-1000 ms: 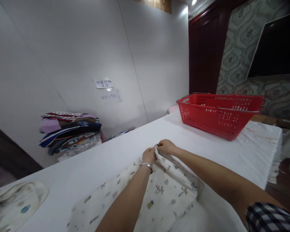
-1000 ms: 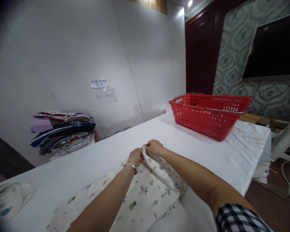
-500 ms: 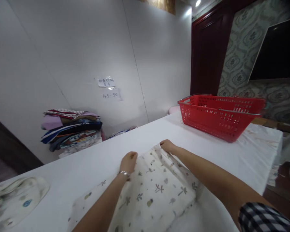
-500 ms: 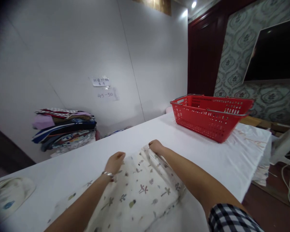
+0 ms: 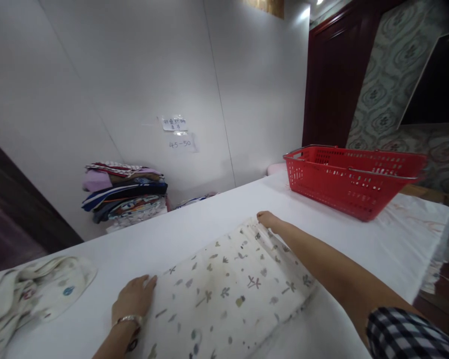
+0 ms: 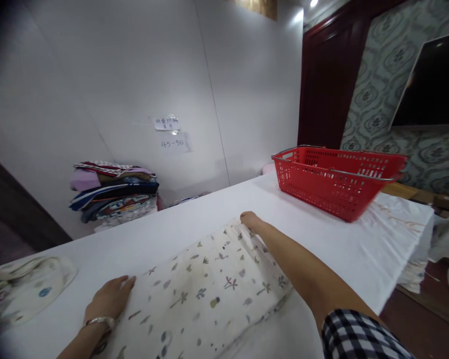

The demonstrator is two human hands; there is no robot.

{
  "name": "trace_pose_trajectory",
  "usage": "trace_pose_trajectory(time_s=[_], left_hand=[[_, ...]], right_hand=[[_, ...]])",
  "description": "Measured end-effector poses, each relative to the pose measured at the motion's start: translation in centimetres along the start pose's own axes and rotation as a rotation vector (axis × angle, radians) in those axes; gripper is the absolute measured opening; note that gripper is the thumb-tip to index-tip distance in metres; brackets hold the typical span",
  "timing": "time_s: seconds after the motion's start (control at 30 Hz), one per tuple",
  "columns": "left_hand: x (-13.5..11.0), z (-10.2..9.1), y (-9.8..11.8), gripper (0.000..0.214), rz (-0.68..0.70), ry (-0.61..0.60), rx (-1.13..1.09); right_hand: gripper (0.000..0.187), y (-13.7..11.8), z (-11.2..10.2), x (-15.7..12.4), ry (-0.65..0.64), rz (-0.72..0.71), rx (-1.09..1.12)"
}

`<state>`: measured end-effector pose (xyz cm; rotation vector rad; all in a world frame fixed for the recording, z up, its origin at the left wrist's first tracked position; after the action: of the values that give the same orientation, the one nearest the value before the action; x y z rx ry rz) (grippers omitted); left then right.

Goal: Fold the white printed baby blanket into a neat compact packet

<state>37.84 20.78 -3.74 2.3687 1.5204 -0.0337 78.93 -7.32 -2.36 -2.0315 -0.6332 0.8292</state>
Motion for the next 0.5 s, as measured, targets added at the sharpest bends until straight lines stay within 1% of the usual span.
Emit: trace_pose_trajectory(time_s=[0.1, 0.17, 0.27, 0.37, 0.5], left_hand=[[-0.7, 0.6, 0.8, 0.058, -0.024, -0.050, 0.058], [-1.1, 0.5, 0.9, 0.060, -0.052, -0.046, 0.060], [-1.4, 0.1, 1.2, 0.053, -0.022, -0.032, 0.045], [-1.4, -0.1, 1.3, 0.047, 0.029, -0.018, 0.027], [-1.0, -0.4, 0.6, 0.051, -0.012, -0.002, -0.016]], right_hand=[[0.011, 1.1, -1.3, 0.1, 0.073, 0.052, 0.001], [0.009, 2.0, -1.4, 0.2, 0.088, 0.083, -0.007], [0.008, 2.7, -1.0, 0.3, 0.086, 0.095, -0.014], [0.008, 2.7, -0.8, 0.4, 0.082, 0.091, -0.008], [0.011, 2.4, -0.7, 0.3, 0.036, 0.082, 0.023]])
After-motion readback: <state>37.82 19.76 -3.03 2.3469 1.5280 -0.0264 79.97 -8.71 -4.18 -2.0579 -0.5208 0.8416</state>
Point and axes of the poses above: each hand's wrist, its own x-axis towards the middle knuckle, its own z-axis out of the palm, y = z × x, the point moved 9 cm from there along x, towards the middle knuckle, and after that the axes turned 13 degrees about -y, right-handed, at the moved point
